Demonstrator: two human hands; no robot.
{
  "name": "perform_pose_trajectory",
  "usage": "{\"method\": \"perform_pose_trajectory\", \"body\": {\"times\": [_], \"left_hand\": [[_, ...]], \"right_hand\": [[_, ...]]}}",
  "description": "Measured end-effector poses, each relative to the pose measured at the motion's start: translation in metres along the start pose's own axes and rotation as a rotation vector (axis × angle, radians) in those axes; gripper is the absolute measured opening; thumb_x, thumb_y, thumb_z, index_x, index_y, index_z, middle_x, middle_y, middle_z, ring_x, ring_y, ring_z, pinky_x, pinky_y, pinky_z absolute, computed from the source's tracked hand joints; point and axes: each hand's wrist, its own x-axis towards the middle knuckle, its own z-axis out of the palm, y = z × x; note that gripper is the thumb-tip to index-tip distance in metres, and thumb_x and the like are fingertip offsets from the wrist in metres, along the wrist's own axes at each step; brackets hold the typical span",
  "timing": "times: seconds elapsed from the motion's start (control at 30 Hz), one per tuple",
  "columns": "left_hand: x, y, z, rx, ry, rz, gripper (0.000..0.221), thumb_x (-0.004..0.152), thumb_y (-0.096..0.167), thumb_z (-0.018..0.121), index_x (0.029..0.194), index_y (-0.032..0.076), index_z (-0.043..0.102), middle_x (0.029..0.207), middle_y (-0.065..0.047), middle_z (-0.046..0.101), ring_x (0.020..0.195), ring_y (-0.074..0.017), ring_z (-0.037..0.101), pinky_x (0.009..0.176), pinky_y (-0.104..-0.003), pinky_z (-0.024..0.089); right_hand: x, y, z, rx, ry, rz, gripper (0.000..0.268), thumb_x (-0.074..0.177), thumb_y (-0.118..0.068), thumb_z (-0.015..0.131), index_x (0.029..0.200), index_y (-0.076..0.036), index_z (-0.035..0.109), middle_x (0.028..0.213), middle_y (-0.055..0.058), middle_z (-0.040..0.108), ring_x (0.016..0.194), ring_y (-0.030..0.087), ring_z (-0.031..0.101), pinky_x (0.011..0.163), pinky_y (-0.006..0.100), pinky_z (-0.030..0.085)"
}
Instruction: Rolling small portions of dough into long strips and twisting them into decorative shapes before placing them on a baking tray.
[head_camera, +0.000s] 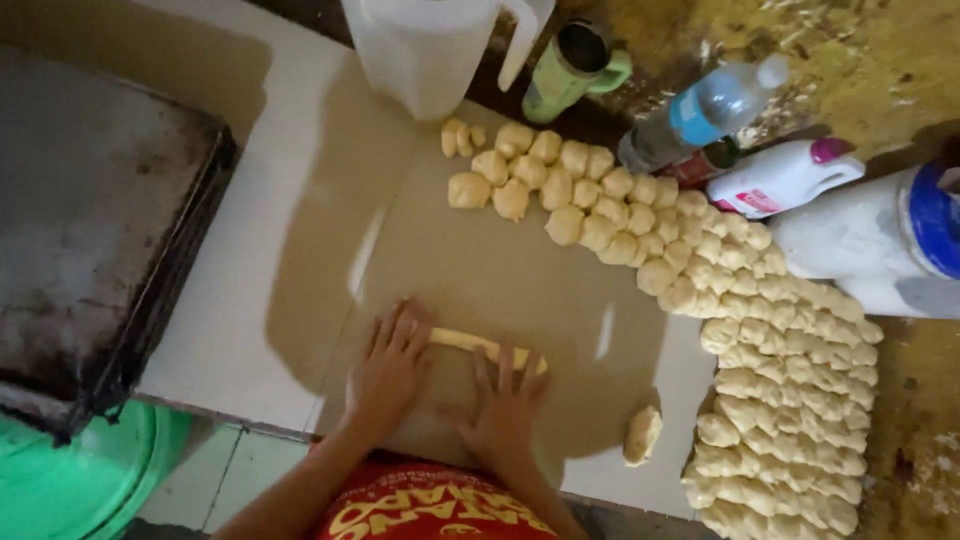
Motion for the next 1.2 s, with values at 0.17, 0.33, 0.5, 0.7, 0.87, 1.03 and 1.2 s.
{"method": "perform_pose_trajectory", "body": {"times": [0.17,0.33,0.5,0.7,0.87,1.03,1.2], "left_hand": [[0.062,-0.021,0.022,-0.01,0.164,-0.014,0.052,0.099,0.036,0.044,0.144,0.009,0.047,0.157,-0.02,0.03,0.142,-0.0397,0.033,0.114,-0.056,0.03],[0.0,-0.012,-0.041,0.087,0.097,0.012,0.052,0.096,0.03,0.048,0.147,0.016,0.046,0.147,-0.014,0.047,0.146,-0.0338,0.031,0.119,-0.053,0.021],[-0.002,-0.001,-0.042,-0.257,0.052,-0.165,0.055,0.096,0.028,0.05,0.149,0.02,0.04,0.153,-0.017,0.037,0.148,-0.0392,0.022,0.119,-0.051,0.022],[0.078,0.06,0.034,-0.582,0.214,-0.03,0.054,0.101,0.016,0.044,0.153,0.007,0.034,0.16,-0.023,0.021,0.148,-0.0428,0.021,0.119,-0.052,0.025],[-0.027,0.025,-0.002,0.033,-0.104,0.166,0.052,0.098,0.031,0.047,0.144,0.007,0.046,0.155,-0.015,0.038,0.145,-0.0331,0.031,0.116,-0.052,0.028],[0.027,-0.012,-0.008,0.004,0.198,0.136,0.054,0.099,0.025,0.041,0.142,-0.006,0.048,0.139,-0.031,0.05,0.127,-0.0435,0.05,0.107,-0.058,0.033],[0.045,-0.034,-0.013,0.08,0.173,0.097,0.055,0.101,0.03,0.045,0.153,0.011,0.042,0.152,-0.024,0.038,0.145,-0.0433,0.025,0.114,-0.061,0.022]], "right_hand": [[0.099,0.044,0.009,-0.084,0.231,0.139,0.088,0.074,-0.044,0.068,0.149,-0.007,0.041,0.15,0.024,0.039,0.138,0.051,0.034,0.095,0.06,0.045],[0.006,0.022,0.003,0.049,0.108,0.149,0.096,0.082,-0.072,0.051,0.149,-0.004,0.04,0.148,0.025,0.043,0.133,0.051,0.041,0.105,0.057,0.04],[-0.018,0.046,0.063,0.302,0.533,0.277,0.059,0.086,-0.039,0.067,0.135,-0.009,0.054,0.13,0.011,0.055,0.119,0.031,0.049,0.1,0.044,0.039],[0.11,0.044,0.073,0.869,0.724,0.333,0.05,0.107,-0.035,0.041,0.148,-0.007,0.036,0.15,0.016,0.037,0.142,0.03,0.034,0.118,0.045,0.022],[-0.029,-0.001,0.025,0.104,0.243,-0.017,0.069,0.098,-0.035,0.041,0.154,0.002,0.025,0.157,0.027,0.027,0.147,0.041,0.024,0.119,0.051,0.019],[0.022,0.059,0.053,0.124,0.185,0.09,0.093,0.078,-0.05,0.065,0.153,-0.004,0.033,0.156,0.023,0.032,0.144,0.043,0.028,0.113,0.061,0.025],[0.069,0.089,0.041,0.243,0.375,0.173,0.067,0.1,-0.034,0.051,0.155,-0.004,0.029,0.16,0.023,0.021,0.146,0.046,0.021,0.109,0.069,0.018]]}}
